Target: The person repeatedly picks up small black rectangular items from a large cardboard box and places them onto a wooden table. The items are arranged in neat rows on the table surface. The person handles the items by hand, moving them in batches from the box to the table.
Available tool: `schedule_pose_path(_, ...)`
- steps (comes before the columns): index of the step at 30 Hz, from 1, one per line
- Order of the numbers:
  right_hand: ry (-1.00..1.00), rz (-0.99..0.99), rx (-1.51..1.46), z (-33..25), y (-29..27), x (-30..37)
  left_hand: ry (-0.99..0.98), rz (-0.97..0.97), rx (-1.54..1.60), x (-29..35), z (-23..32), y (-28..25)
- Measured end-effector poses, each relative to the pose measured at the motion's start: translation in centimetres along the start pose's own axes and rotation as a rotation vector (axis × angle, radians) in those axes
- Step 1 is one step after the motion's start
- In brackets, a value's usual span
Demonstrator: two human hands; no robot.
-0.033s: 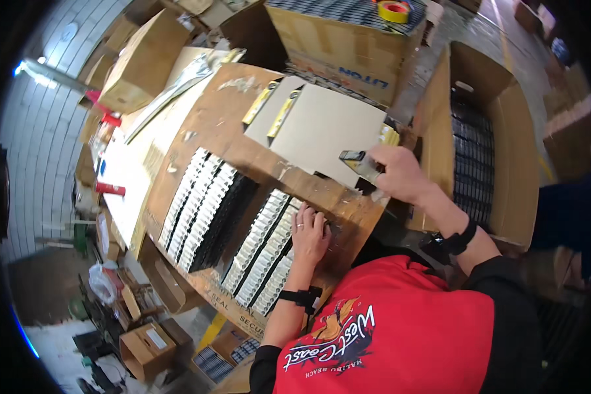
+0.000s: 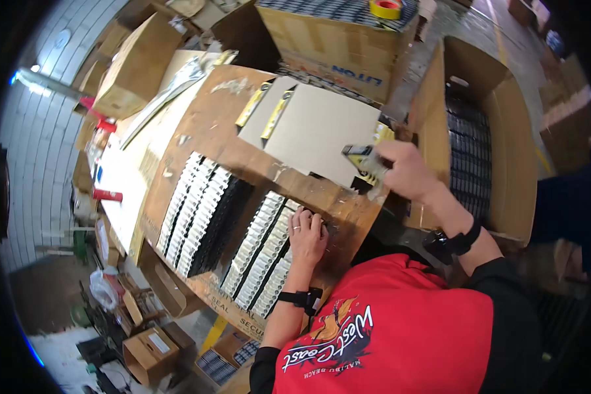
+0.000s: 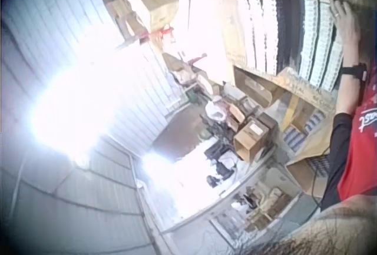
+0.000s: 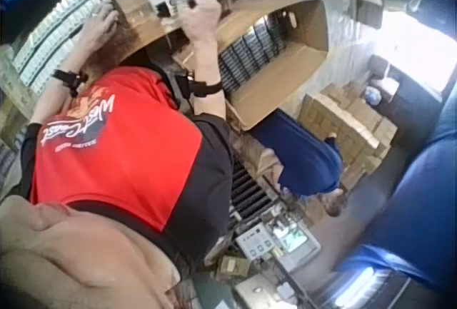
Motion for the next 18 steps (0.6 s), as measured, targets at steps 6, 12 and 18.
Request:
schedule_pose_path(6,0.267,0.563,-0.276,10.5,-12.0,5.7,0.178,-0.118,-0.110,-0.3,2.9,0.3)
schedule_pose_path(12,0.799,0.316,0.227,25.0,-15.6,13.2,0.152,-0.280,-0.097,-0.1,1.8,1.3)
schedule_pose_path(18,1.071,-0.241,0.248,27.9,-8.8,17.5,0.085,-0.529,-0.087,-1.7,2.0,1.6)
Point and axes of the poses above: each hand's wrist, its own x-axis away from the middle knuckle, its own y-axis out of the palm, z = x × y, the point moved 6 cm from there along -x, towards the middle knuckle, and after that the axes turned 2 degrees about y, right-handed, at the moved point
